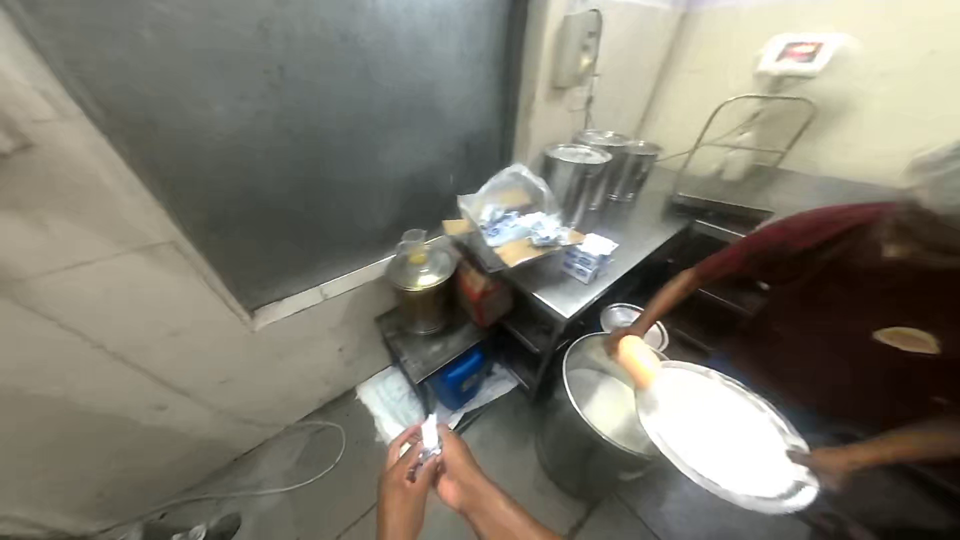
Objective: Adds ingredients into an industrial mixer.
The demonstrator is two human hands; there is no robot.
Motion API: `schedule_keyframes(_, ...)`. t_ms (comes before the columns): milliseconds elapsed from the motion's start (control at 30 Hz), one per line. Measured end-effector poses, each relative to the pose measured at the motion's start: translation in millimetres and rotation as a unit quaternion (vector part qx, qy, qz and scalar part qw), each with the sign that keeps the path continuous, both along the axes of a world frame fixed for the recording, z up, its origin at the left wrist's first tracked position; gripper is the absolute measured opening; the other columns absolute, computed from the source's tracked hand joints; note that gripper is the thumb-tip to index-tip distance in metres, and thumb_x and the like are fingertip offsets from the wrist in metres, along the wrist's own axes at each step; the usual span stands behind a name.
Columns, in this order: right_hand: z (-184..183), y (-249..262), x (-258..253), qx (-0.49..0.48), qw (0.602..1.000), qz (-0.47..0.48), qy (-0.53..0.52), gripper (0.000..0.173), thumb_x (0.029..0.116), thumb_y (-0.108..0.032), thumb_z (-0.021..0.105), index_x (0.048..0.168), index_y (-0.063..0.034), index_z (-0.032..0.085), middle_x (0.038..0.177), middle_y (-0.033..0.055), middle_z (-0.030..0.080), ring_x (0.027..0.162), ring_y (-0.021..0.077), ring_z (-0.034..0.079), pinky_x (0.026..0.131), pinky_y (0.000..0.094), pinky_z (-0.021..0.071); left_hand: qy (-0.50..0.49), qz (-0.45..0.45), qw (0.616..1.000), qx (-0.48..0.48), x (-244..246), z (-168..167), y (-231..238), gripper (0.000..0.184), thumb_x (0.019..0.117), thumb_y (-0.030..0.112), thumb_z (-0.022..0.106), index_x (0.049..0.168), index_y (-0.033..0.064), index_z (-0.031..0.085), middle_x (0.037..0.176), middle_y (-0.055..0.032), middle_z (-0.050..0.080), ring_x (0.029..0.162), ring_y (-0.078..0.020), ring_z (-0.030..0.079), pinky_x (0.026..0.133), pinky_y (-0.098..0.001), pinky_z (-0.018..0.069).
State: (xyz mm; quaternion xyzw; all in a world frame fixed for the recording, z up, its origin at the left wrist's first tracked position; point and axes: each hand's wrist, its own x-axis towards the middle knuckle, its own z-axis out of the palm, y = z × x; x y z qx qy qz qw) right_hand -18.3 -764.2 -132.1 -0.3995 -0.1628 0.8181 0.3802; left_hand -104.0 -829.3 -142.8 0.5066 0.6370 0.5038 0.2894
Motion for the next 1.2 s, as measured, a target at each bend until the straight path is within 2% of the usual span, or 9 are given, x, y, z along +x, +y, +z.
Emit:
schedule_keyframes(100, -6, 43, 60, -0.023, 0.994, -0.097, 0.049, 0.037, 0.1127, -0.031, 0.029, 0.114, -0.006, 0.056, 0.092, 0.0083, 0.065, 0.083, 0.0179, 0.065, 0.075, 0.0347, 0.0565, 0.021, -0.061, 0.998, -0.004, 48, -7, 81, 0.019, 0.0877, 0.015, 0.073, 0.102, 0.0032, 0.078, 0.12, -0.012, 0.07, 0.109, -0.0176, 0.067, 0.094, -0.0352, 0.0562)
schedule_keyframes(267, -19, 90, 143, 0.018, 0.988, -0.15, 0.022, 0.049, 0.1133, -0.034, 0.03, 0.145, 0.0003, 0.045, 0.132, 0.0174, 0.064, 0.118, 0.0249, 0.066, 0.101, 0.038, 0.0534, -0.084, -0.093, 0.989, -0.078, 104, 8, 236, 0.021, 0.0951, 0.01, 0.067, 0.112, -0.003, 0.07, 0.101, -0.0152, 0.071, 0.087, -0.0212, 0.069, 0.083, -0.0396, 0.0587)
schedule_keyframes(500, -49, 162, 256, -0.023, 0.946, -0.315, -0.066, 0.048, 0.1134, -0.031, 0.028, 0.139, 0.0025, 0.051, 0.127, 0.0182, 0.067, 0.114, 0.0243, 0.068, 0.099, 0.0361, 0.0544, 0.048, -0.035, 0.994, 0.089, 126, 107, 529, 0.034, 0.1033, 0.009, 0.052, 0.135, -0.0015, 0.061, 0.142, -0.0237, 0.054, 0.128, -0.0353, 0.055, 0.109, -0.0503, 0.045)
schedule_keyframes(633, -43, 252, 280, -0.031, 0.913, -0.385, -0.135, 0.042, 0.1121, -0.027, 0.036, 0.142, 0.0, 0.05, 0.128, 0.0184, 0.065, 0.111, 0.0262, 0.068, 0.094, 0.0383, 0.0565, 0.24, -0.168, 0.955, -0.039, 137, 115, 688, 0.076, 0.0982, 0.045, 0.066, 0.156, 0.0051, 0.038, 0.156, -0.0346, 0.033, 0.141, -0.0536, 0.038, 0.112, -0.0683, 0.0347)
schedule_keyframes(767, -23, 386, 304, 0.065, 0.877, -0.323, -0.349, 0.053, 0.1066, -0.026, 0.053, 0.153, -0.0051, 0.036, 0.141, 0.0213, 0.056, 0.118, 0.0312, 0.064, 0.093, 0.0459, 0.0563, 0.407, -0.345, 0.844, -0.046, 209, 87, 727, 0.102, 0.0758, 0.065, 0.08, 0.161, 0.0318, 0.033, 0.169, -0.0234, 0.012, 0.151, -0.0563, 0.009, 0.109, -0.084, 0.0134)
schedule_keyframes(833, -13, 459, 324, 0.089, 0.825, -0.311, -0.463, 0.066, 0.1024, -0.027, 0.062, 0.156, -0.0044, 0.032, 0.144, 0.0258, 0.051, 0.122, 0.0366, 0.06, 0.095, 0.0518, 0.0544, 0.434, -0.376, 0.818, -0.027, 222, 64, 750, 0.076, 0.0843, 0.053, 0.078, 0.151, 0.0301, 0.05, 0.162, -0.0203, 0.033, 0.145, -0.0519, 0.032, 0.106, -0.0763, 0.0325)
schedule_keyframes(900, -5, 520, 345, 0.089, 0.792, -0.33, -0.506, 0.074, 0.1006, -0.031, 0.065, 0.158, -0.004, 0.027, 0.151, 0.0298, 0.043, 0.128, 0.0424, 0.055, 0.099, 0.0568, 0.051, 0.394, -0.369, 0.841, -0.01, 213, 65, 780, 0.04, 0.096, 0.029, 0.07, 0.134, 0.0154, 0.065, 0.135, -0.02, 0.061, 0.121, -0.0419, 0.061, 0.098, -0.0628, 0.0505)
schedule_keyframes(1067, -15, 603, 393, 0.039, 0.789, -0.373, -0.487, 0.068, 0.1007, -0.029, 0.066, 0.154, -0.0049, 0.031, 0.126, 0.0276, 0.063, 0.107, 0.0386, 0.067, 0.089, 0.0541, 0.0562, 0.357, -0.262, 0.895, -0.054, 160, 81, 836, 0.027, 0.0996, 0.015, 0.063, 0.124, 0.0046, 0.069, 0.122, -0.0257, 0.066, 0.112, -0.0463, 0.064, 0.095, -0.067, 0.0495)
schedule_keyframes(1200, -15, 634, 419, 0.072, 0.782, -0.389, -0.481, 0.059, 0.0979, -0.018, 0.07, 0.147, -0.003, 0.042, 0.118, 0.0237, 0.065, 0.097, 0.031, 0.068, 0.086, 0.0482, 0.0573, 0.4, -0.235, 0.869, -0.173, 145, 78, 845, 0.06, 0.096, 0.027, 0.069, 0.151, 0.0132, 0.049, 0.136, -0.0342, 0.055, 0.116, -0.0566, 0.058, 0.091, -0.0749, 0.0456)
